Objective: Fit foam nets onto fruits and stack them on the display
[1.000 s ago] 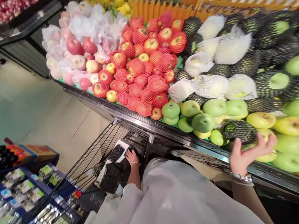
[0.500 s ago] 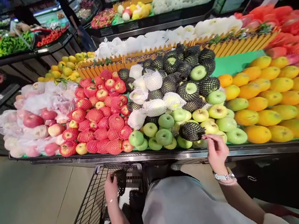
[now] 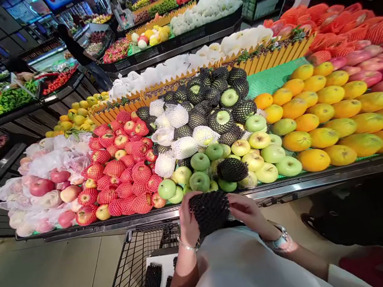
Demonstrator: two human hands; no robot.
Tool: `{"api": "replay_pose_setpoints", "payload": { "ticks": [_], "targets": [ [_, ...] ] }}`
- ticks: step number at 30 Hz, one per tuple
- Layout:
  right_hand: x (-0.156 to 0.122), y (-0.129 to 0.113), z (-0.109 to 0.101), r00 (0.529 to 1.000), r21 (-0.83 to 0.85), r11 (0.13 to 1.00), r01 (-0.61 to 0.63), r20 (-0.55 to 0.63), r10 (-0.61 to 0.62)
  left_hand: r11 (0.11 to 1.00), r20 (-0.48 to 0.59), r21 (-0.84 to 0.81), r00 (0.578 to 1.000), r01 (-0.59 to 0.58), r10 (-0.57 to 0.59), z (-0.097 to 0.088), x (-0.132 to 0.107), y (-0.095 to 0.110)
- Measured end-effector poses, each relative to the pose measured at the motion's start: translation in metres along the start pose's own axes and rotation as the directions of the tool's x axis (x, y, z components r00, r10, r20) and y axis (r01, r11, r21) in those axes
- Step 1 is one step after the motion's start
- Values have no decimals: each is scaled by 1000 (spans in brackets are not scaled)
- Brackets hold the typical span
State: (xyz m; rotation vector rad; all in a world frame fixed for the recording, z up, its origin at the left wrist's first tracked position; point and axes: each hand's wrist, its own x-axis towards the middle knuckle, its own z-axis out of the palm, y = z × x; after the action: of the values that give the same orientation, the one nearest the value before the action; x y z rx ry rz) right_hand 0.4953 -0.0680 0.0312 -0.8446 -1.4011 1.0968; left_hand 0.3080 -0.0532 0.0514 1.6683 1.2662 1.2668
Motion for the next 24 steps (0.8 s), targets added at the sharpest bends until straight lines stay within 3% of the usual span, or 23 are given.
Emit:
{"api": "replay_pose_setpoints", "payload": {
  "ticks": [5, 9, 11, 15, 20, 22, 24],
  "targets": [
    [-1, -1, -11, 991, -187, 981, 49, -116, -71, 978, 6, 181, 994, -107, 108, 17, 1, -6],
    [2, -6, -21, 995, -164, 985, -51, 77, 64, 943, -14, 313, 992, -114, 125, 31, -1, -18],
    [2, -4, -23, 992, -122, 990, -68, 100, 80, 935, -2, 341, 995, -95, 102, 38, -3, -24],
    [-5, 1, -22, 996, -128, 991, 31, 82, -21, 933, 73, 356, 997, -57, 33, 47, -6, -27],
    [-17, 10, -19, 981, -333, 933, 136, -88, -174, 939, 212, 341, 969, 51, -129, 56, -7, -23],
    [-18, 16, -19, 989, -367, 926, 91, -79, -129, 954, 247, 282, 953, 100, -173, 57, -5, -23],
    [-18, 22, -21, 999, -339, 941, -13, -49, -4, 974, 247, 201, 957, 105, -154, 55, -2, -24]
  ]
}}
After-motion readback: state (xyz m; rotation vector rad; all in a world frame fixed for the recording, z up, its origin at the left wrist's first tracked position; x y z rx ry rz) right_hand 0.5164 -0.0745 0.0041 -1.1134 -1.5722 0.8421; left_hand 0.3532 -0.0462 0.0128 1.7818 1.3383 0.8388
